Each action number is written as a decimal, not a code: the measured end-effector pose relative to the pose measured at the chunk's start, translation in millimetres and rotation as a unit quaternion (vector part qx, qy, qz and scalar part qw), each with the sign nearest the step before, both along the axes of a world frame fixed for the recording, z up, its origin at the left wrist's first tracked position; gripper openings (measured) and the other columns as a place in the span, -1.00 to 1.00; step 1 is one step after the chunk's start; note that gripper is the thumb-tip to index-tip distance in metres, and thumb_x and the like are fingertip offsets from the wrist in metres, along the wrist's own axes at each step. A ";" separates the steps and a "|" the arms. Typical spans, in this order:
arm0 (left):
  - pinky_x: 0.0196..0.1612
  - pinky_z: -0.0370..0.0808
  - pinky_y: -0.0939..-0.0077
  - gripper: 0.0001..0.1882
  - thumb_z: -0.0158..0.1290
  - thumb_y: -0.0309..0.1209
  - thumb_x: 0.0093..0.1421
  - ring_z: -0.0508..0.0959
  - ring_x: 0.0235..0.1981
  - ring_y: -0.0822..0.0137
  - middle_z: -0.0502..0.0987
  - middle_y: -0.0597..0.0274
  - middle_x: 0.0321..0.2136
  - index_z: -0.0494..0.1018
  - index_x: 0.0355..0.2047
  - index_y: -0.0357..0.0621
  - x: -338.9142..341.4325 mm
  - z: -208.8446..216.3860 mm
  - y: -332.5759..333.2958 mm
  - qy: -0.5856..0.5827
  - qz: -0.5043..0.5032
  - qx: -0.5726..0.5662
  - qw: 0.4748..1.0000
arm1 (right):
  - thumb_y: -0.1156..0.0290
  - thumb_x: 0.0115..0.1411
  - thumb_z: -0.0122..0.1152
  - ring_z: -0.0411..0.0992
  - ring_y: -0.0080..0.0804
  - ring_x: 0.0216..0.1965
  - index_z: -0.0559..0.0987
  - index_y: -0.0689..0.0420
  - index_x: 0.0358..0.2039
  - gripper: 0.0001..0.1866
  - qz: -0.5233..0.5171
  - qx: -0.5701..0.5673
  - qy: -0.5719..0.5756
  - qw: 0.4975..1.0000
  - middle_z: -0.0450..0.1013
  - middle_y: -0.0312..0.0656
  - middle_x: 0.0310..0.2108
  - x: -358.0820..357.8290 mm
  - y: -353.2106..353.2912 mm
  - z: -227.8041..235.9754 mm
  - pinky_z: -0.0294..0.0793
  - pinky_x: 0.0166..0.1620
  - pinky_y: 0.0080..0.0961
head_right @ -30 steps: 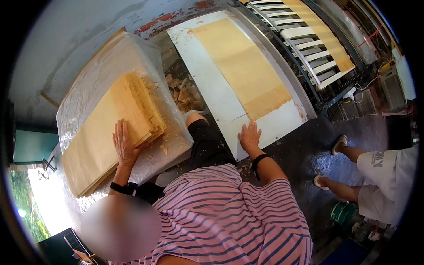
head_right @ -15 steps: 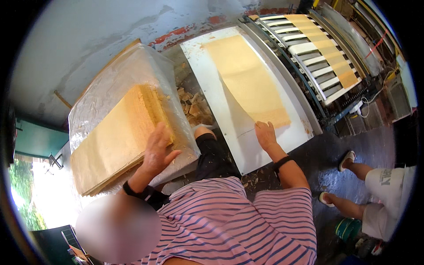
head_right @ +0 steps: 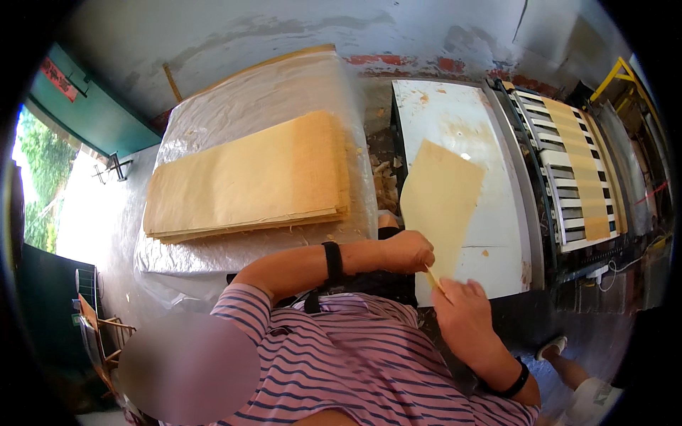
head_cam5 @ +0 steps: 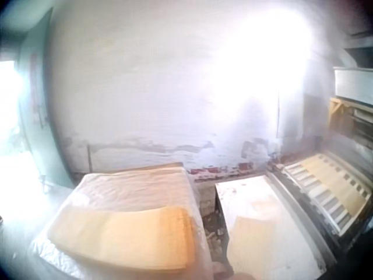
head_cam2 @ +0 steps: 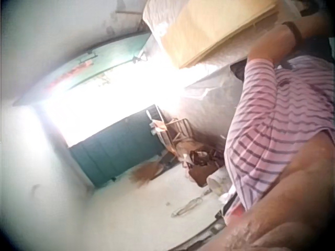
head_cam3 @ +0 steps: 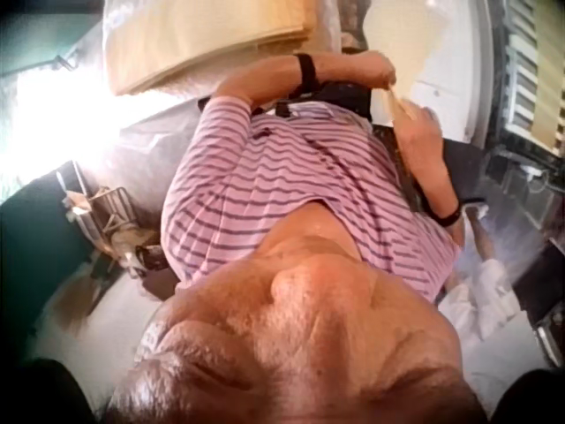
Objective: The person picks up thin veneer sheets from a stack, places them onto a conveyor belt for processing, and repeats this action with multiple sheets.
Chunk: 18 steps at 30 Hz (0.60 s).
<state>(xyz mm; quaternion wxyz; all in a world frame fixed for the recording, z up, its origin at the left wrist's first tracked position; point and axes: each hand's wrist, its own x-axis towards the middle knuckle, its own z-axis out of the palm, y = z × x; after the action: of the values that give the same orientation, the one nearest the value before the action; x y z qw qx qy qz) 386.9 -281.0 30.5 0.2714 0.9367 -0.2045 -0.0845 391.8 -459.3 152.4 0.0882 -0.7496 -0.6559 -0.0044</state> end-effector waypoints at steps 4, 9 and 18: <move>-0.57 0.36 0.41 -0.79 0.09 -0.31 -0.15 0.46 -0.62 0.18 0.42 0.03 -0.68 0.41 -0.64 -0.22 0.8 29.4 28.3 -0.135 0.110 -0.186 0.967 | 0.46 -0.07 0.05 0.35 -0.15 -0.29 0.42 0.25 -0.40 -0.81 0.065 0.177 -0.073 0.979 0.30 0.03 -0.28 -19.1 -0.1 52.2 0.26 -0.13 -0.22; -0.59 0.39 0.56 -0.89 0.03 -0.43 -0.04 0.46 -0.62 0.47 0.45 0.23 -0.68 0.45 -0.56 -0.22 -26.7 122.3 103.3 -0.165 0.265 -0.625 0.716 | 0.49 -0.09 0.06 0.34 -0.16 -0.29 0.42 0.26 -0.42 -0.82 0.128 0.195 0.022 0.972 0.33 0.00 -0.31 -27.1 15.9 31.1 0.27 -0.14 -0.25; -0.47 0.44 0.45 -0.86 0.01 -0.43 -0.02 0.47 -0.47 0.29 0.42 0.23 -0.52 0.34 -0.42 -0.14 -209.6 127.7 296.3 -0.385 0.406 -0.727 0.397 | 0.52 -0.26 0.17 0.34 -0.15 -0.38 0.43 0.21 -0.45 -0.74 0.095 0.034 0.094 0.990 0.38 -0.10 -0.41 -10.9 71.8 -63.9 0.31 -0.32 -0.37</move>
<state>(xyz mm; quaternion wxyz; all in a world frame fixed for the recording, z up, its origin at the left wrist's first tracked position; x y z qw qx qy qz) 177.3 15.3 158.3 0.7445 0.2899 0.1336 0.5863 380.9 -387.5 88.6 0.1746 -0.6774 -0.7127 0.0523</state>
